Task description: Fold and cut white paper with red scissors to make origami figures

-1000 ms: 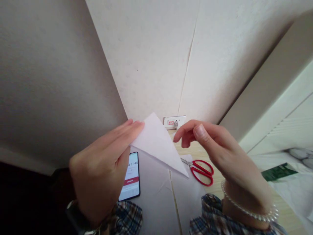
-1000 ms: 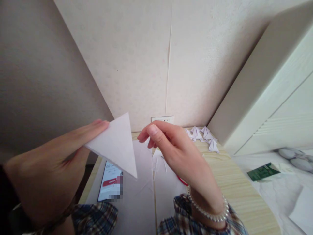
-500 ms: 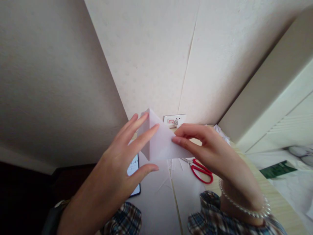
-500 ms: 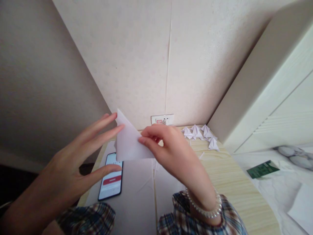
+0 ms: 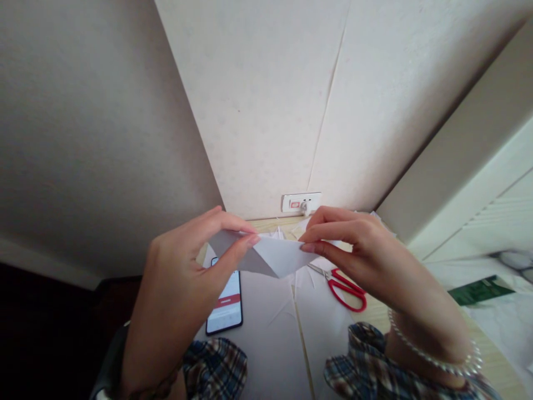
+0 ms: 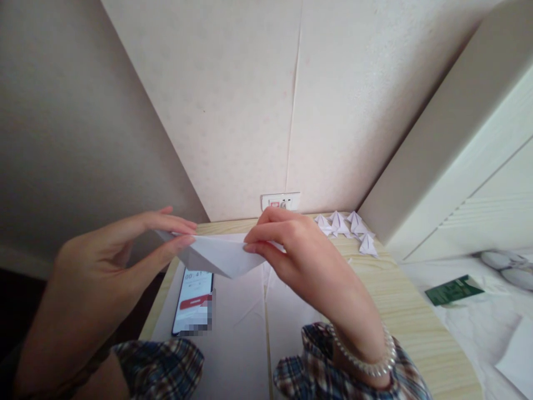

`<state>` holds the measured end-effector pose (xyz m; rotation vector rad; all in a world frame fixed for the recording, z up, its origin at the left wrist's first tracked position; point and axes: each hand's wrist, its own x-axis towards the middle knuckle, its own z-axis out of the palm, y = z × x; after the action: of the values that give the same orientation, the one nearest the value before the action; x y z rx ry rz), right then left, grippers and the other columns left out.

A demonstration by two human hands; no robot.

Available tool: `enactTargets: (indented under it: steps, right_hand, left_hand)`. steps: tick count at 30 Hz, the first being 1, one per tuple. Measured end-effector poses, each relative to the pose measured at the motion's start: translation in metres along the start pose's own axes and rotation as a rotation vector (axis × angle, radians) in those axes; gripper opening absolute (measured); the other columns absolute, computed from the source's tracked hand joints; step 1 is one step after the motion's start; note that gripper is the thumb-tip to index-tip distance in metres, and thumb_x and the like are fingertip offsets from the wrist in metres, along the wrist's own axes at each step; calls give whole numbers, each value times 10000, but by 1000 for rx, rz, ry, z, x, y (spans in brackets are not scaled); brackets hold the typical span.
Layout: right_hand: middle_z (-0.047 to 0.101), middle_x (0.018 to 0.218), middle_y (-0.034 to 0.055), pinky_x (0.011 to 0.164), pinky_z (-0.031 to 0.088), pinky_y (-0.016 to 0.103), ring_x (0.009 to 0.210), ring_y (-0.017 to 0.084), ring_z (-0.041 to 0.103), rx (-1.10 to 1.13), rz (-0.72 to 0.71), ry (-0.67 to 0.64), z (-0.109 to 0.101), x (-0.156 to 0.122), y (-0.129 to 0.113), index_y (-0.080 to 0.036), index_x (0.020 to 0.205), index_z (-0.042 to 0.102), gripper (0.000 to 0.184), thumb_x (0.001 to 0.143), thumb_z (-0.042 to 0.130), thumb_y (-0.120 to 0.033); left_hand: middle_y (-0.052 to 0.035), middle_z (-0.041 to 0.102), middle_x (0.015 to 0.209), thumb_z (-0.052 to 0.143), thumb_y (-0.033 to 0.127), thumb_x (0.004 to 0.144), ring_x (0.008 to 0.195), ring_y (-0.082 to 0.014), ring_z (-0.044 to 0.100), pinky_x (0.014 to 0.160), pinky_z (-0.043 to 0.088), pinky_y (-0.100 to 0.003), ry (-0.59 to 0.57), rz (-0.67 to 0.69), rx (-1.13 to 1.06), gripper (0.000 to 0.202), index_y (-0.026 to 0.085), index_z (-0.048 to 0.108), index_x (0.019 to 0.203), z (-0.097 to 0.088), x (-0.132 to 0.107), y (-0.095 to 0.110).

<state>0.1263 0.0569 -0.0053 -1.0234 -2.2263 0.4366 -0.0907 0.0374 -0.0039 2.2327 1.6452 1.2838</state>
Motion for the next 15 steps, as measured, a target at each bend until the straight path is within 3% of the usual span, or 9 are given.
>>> enactTargets:
  steps: [7,15]
  right_hand:
    - [635,850,16,707,443,260,783,132,591,54,45,98,1,2,-12,-184,816,673,74,860,628,-144]
    - [604,854,-3,729,416,210,821,102,564,92,-23,195,18,7,-27,-160,811,645,42,849,645,-143]
  left_hand:
    - [86,751,769,640,299,785,963,-211,687,835,490,-302,16,-81,-33,96,319,706,719,-1,-4,-1]
    - [111,750,748,642,261,797,915,-156,699,935,474,-240,-28,66,-36,105,294,699,716,6,-3,11]
